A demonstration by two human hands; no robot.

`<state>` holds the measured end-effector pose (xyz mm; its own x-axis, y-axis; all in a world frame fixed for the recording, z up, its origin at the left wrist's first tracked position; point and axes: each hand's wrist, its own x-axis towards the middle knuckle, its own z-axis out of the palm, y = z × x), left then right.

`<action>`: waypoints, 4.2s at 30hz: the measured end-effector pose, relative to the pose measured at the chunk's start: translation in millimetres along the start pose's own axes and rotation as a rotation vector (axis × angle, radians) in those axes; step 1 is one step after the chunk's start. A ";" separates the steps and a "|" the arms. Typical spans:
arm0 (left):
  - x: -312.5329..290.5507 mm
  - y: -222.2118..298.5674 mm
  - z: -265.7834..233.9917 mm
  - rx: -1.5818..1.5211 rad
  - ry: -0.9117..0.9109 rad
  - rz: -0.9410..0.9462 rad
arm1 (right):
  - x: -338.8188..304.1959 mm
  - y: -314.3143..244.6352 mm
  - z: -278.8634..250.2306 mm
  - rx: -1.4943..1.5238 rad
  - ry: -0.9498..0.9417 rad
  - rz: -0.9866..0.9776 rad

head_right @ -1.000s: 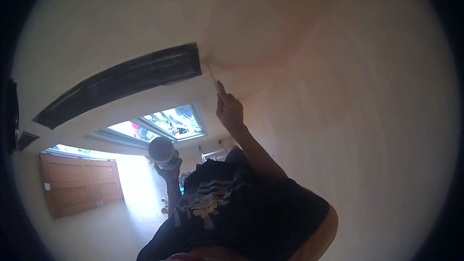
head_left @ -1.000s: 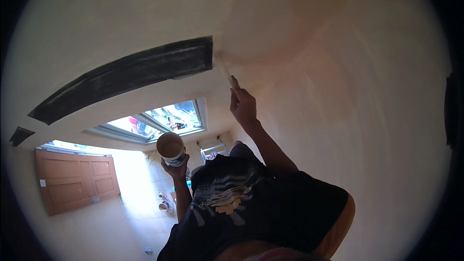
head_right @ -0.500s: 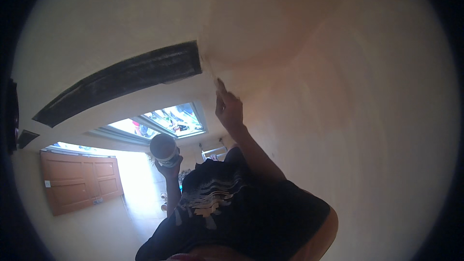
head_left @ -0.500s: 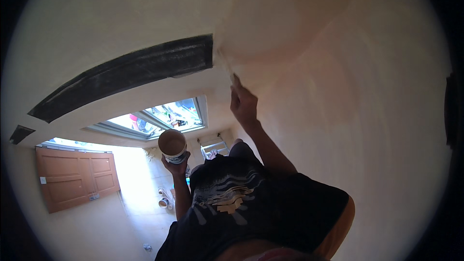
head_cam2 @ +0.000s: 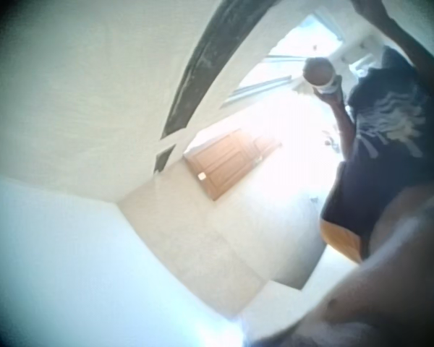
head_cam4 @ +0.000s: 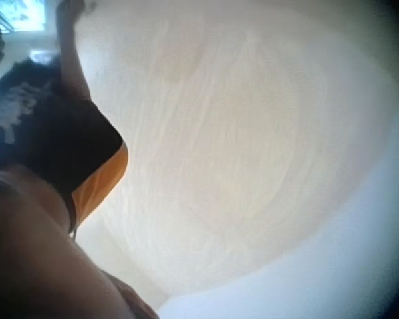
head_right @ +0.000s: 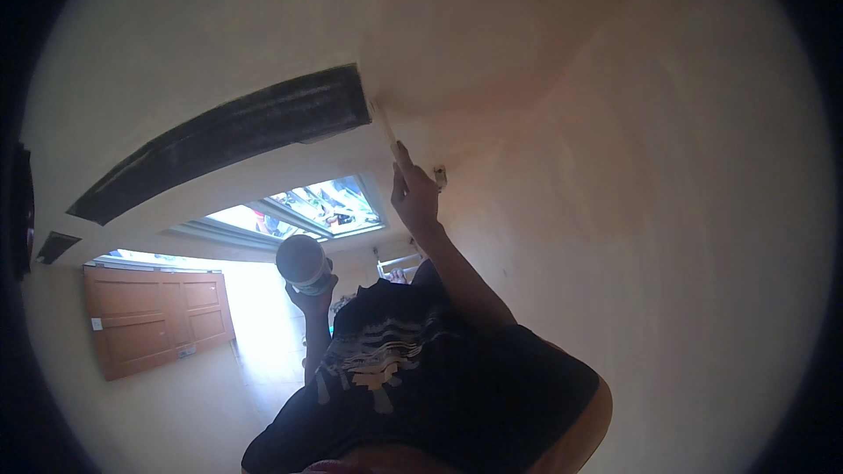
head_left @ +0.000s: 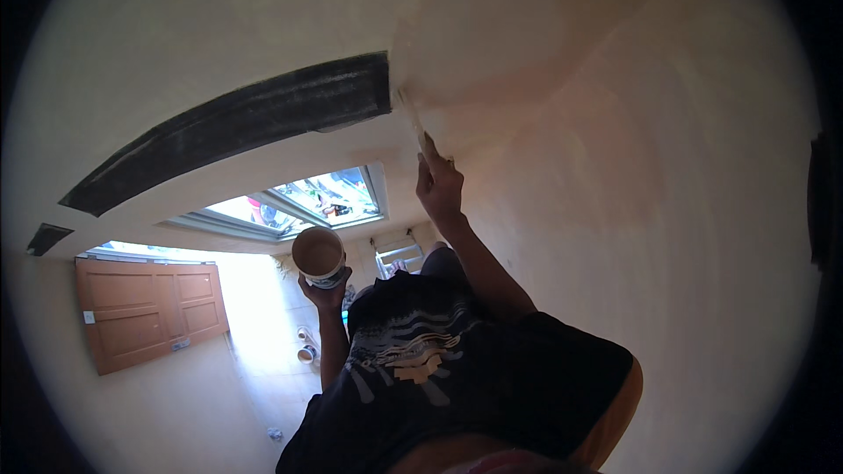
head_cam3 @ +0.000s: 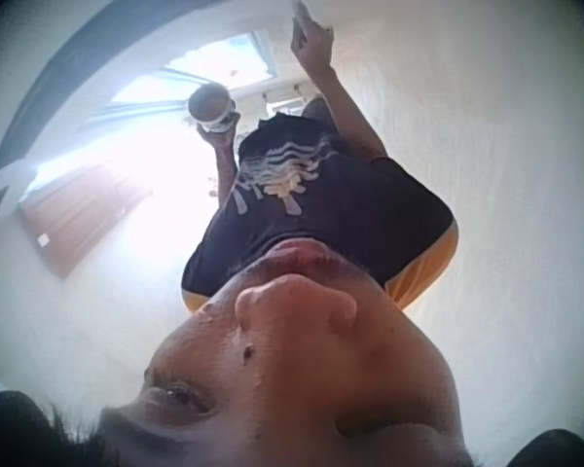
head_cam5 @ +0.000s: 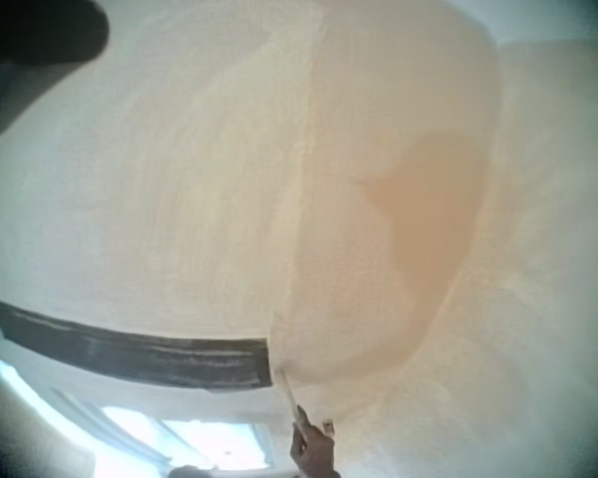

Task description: The person paints a ceiling using a paintbrush and a small container of paint. They repeatedly dip the brush into the container and apply paint to the ceiling surface in a room with a skylight and a wooden door.

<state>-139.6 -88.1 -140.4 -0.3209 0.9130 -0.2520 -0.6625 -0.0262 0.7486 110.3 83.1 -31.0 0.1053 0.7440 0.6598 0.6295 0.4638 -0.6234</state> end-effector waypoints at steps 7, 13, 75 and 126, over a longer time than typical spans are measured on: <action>-14.7 29.6 42.2 -0.108 0.050 -0.037 | 5.5 14.7 23.4 -0.031 -0.054 0.071; 1.7 10.3 24.1 0.366 -0.002 0.222 | -37.4 17.6 -5.7 -0.003 -0.197 0.272; 9.0 -2.1 17.3 0.082 -0.152 0.113 | 62.3 23.9 -34.8 0.171 -0.094 0.404; 19.9 17.0 15.9 0.341 -0.404 0.129 | 14.4 135.6 -73.8 -0.453 0.327 0.661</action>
<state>-146.5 -63.9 -123.0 -0.0547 0.9967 0.0608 -0.3562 -0.0763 0.9313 254.0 121.2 -75.0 0.7304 0.5856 0.3515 0.5996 -0.3036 -0.7405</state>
